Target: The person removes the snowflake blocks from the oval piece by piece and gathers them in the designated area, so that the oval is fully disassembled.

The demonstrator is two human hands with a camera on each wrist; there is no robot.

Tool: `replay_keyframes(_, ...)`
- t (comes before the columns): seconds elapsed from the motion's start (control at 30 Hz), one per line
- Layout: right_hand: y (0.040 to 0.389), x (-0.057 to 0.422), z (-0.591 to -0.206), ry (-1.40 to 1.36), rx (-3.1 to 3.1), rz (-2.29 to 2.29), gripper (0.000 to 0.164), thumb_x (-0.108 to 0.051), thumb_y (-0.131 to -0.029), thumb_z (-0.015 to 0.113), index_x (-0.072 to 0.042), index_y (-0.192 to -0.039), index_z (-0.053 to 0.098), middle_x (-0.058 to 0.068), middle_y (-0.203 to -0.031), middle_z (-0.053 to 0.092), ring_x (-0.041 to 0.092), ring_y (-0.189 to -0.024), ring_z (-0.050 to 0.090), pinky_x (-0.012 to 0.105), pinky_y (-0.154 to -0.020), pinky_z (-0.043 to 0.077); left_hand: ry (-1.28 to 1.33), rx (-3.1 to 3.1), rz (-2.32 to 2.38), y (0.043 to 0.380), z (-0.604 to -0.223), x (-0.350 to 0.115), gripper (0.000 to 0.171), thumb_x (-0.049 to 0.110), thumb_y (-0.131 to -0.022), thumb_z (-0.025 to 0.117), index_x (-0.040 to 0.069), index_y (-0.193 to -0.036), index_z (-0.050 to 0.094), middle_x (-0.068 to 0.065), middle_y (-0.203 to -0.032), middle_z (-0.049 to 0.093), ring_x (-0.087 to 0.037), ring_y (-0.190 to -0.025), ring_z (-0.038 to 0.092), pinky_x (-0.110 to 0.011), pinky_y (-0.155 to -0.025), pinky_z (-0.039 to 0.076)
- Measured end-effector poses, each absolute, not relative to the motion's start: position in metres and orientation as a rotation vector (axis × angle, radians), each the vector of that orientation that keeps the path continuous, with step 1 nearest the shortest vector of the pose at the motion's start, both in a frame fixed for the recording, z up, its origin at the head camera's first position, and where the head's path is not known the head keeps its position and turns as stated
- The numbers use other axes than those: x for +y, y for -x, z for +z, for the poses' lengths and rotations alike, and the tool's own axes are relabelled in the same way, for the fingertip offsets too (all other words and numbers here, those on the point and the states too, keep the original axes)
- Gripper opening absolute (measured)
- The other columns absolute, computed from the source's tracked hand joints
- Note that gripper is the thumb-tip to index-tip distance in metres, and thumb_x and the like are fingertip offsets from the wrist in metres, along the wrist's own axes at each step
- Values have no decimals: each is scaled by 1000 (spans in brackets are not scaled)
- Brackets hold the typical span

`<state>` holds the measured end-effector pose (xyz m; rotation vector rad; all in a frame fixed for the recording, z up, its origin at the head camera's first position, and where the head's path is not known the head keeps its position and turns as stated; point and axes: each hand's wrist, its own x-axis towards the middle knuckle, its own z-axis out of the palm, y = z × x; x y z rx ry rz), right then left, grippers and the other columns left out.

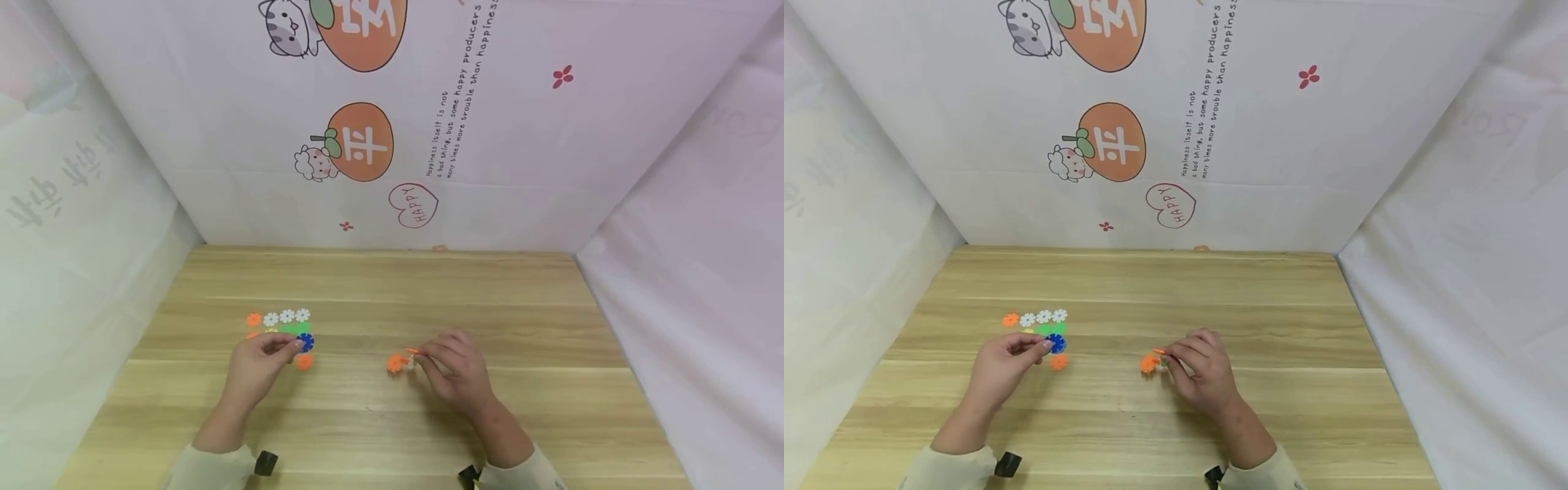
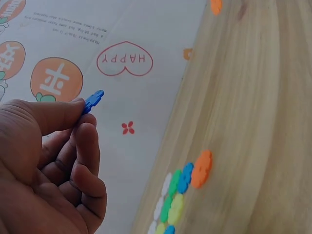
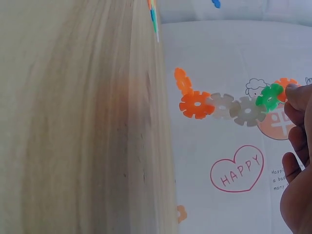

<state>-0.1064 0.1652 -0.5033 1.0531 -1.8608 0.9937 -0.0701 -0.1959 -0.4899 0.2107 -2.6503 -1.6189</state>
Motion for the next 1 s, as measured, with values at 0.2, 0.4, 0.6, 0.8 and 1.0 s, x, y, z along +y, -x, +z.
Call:
replay_keyframes(0.2, 107, 165, -503, -1052, -1868, 1002, 4, -7, -88, 81, -7, -90, 77, 2, -87, 76, 22, -78, 64, 37, -78, 49, -226, -2705, -1529, 68, -499, -206, 32, 41, -92, 80, 12, -104, 79, -1, -96, 78, -20, -87, 70, -29, -69, 55)
replay_keyframes(0.4, 107, 165, -503, -1059, -1861, 1004, 8, -4, -84, 83, -6, -90, 77, 2, -86, 76, 22, -77, 64, 38, -78, 50, -210, -2742, -1454, 68, -507, -214, 25, 33, -92, 81, 10, -101, 78, -2, -94, 78, -16, -73, 63, -26, -56, 49)
replay_keyframes(0.6, 107, 165, -502, -1062, -1857, 999, 7, -6, -85, 83, -6, -90, 78, 2, -87, 76, 22, -77, 64, 38, -78, 50, -300, -2812, -1407, 68, -511, -217, 24, 29, -92, 80, 9, -104, 78, -3, -94, 77, -15, -70, 63, -27, -55, 50)
replay_keyframes(0.8, 107, 165, -502, -1073, -1852, 1010, 3, -8, -91, 80, -5, -91, 78, 3, -87, 76, 21, -77, 62, 36, -78, 49, -368, -2876, -1375, 68, -517, -221, 29, 32, -91, 80, 8, -107, 76, -3, -94, 76, -19, -84, 69, -32, -67, 54)
replay_keyframes(1.0, 106, 165, -502, -1067, -1850, 1009, 4, -8, -91, 79, -5, -90, 78, 3, -86, 76, 22, -76, 62, 36, -77, 49, -340, -2913, -1296, 68, -524, -227, 24, 32, -93, 79, 10, -103, 77, -2, -97, 76, -18, -85, 68, -31, -68, 53)
